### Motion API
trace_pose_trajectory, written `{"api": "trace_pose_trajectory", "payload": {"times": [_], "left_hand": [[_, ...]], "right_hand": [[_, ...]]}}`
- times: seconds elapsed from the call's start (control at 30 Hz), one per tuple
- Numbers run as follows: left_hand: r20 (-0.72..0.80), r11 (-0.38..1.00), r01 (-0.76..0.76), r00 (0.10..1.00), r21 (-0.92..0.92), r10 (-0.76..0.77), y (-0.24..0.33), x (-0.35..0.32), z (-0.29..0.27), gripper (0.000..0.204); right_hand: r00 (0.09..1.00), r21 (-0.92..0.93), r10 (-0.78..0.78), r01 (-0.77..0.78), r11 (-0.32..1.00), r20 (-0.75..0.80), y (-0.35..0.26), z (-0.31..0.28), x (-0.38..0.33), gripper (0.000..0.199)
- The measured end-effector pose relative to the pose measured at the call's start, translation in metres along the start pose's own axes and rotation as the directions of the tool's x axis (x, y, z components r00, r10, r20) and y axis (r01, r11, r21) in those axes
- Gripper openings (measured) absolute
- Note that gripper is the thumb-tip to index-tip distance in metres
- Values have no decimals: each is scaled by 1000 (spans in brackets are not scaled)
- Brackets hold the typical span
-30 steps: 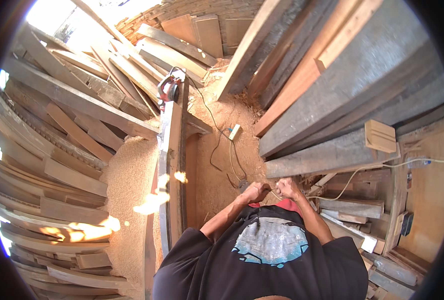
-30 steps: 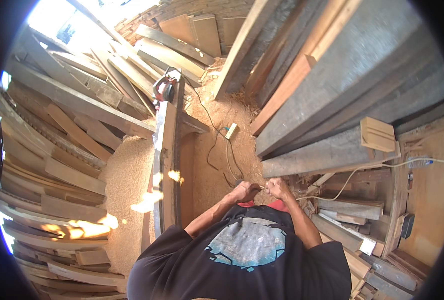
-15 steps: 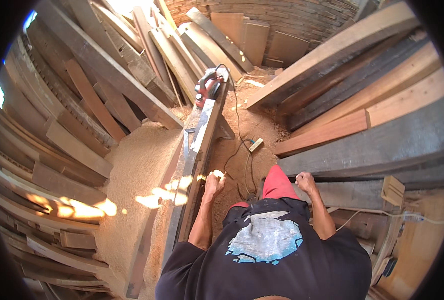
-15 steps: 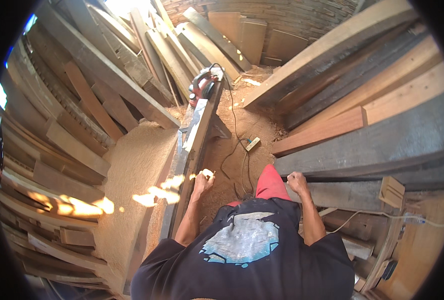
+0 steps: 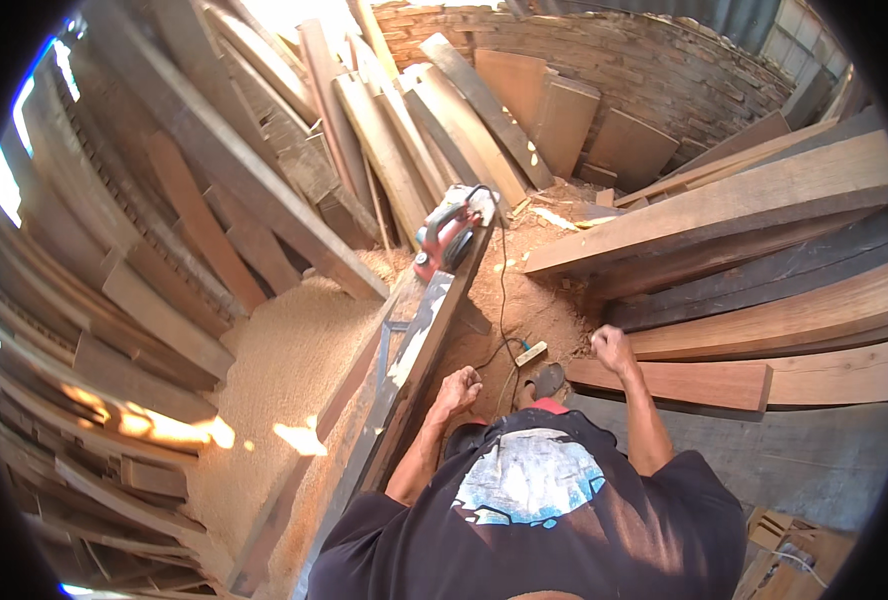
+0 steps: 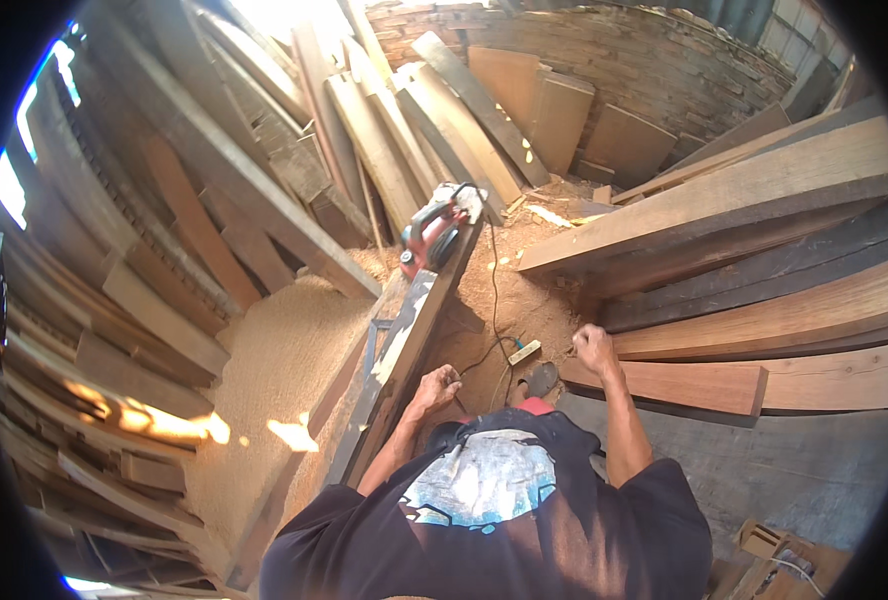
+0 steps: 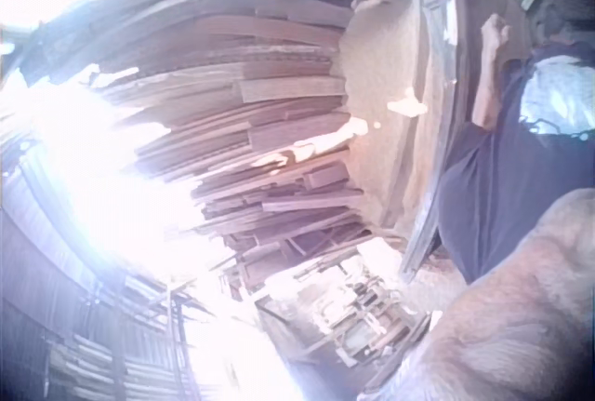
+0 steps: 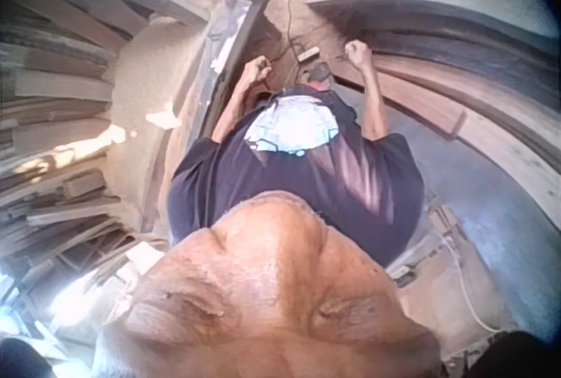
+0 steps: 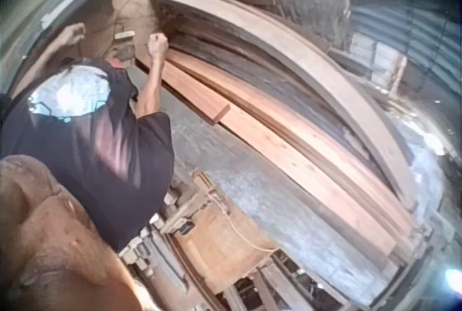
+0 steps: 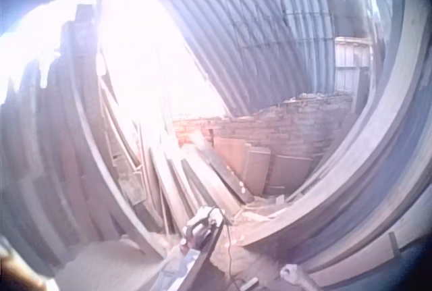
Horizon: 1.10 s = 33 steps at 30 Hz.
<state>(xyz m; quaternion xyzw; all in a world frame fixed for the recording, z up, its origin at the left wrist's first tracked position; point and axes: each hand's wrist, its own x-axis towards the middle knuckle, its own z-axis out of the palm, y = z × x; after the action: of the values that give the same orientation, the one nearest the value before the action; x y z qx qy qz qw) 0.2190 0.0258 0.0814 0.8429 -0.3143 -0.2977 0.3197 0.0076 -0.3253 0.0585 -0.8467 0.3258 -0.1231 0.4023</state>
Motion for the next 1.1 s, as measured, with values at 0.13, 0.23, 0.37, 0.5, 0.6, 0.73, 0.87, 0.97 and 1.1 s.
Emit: {"api": "trace_pose_trajectory", "payload": {"times": [0.13, 0.23, 0.37, 0.5, 0.6, 0.73, 0.87, 0.97, 1.1], "left_hand": [[-41, 992, -35, 999, -120, 30, 26, 56, -2, 23], [9, 976, 18, 1000, -216, -16, 50, 95, -3, 39], [241, 866, 157, 969, -474, -44, 89, 151, 4, 43], [396, 573, 351, 917, -740, -51, 119, 218, 20, 28], [488, 474, 452, 871, -755, -53, 151, 281, 42, 23], [561, 488, 508, 827, -710, -45, 196, 364, 70, 27], [615, 571, 495, 788, -655, 22, 240, 464, 112, 27], [649, 657, 477, 761, -584, 23, 276, 515, 131, 24], [736, 846, 351, 674, -403, 71, 333, 580, 150, 22]], "right_hand": [[987, -16, -4, 2, 1000, -158, -39, -68, 75, 23], [935, -61, -130, 117, 991, -329, -90, -136, 109, 19], [746, -175, -166, 67, 982, -645, -143, -224, 113, 22], [486, -226, -214, 36, 974, -847, -152, -295, 104, 28], [298, -357, -296, -174, 918, -907, -136, -353, 93, 31], [82, -336, -331, -391, 857, -940, -131, -419, 100, 44], [-130, -80, -161, -478, 875, -978, -136, -476, 132, 70], [-172, -35, -120, -431, 902, -978, -119, -499, 162, 84], [-294, 6, -198, -571, 821, -935, -101, -506, 202, 94]]}}
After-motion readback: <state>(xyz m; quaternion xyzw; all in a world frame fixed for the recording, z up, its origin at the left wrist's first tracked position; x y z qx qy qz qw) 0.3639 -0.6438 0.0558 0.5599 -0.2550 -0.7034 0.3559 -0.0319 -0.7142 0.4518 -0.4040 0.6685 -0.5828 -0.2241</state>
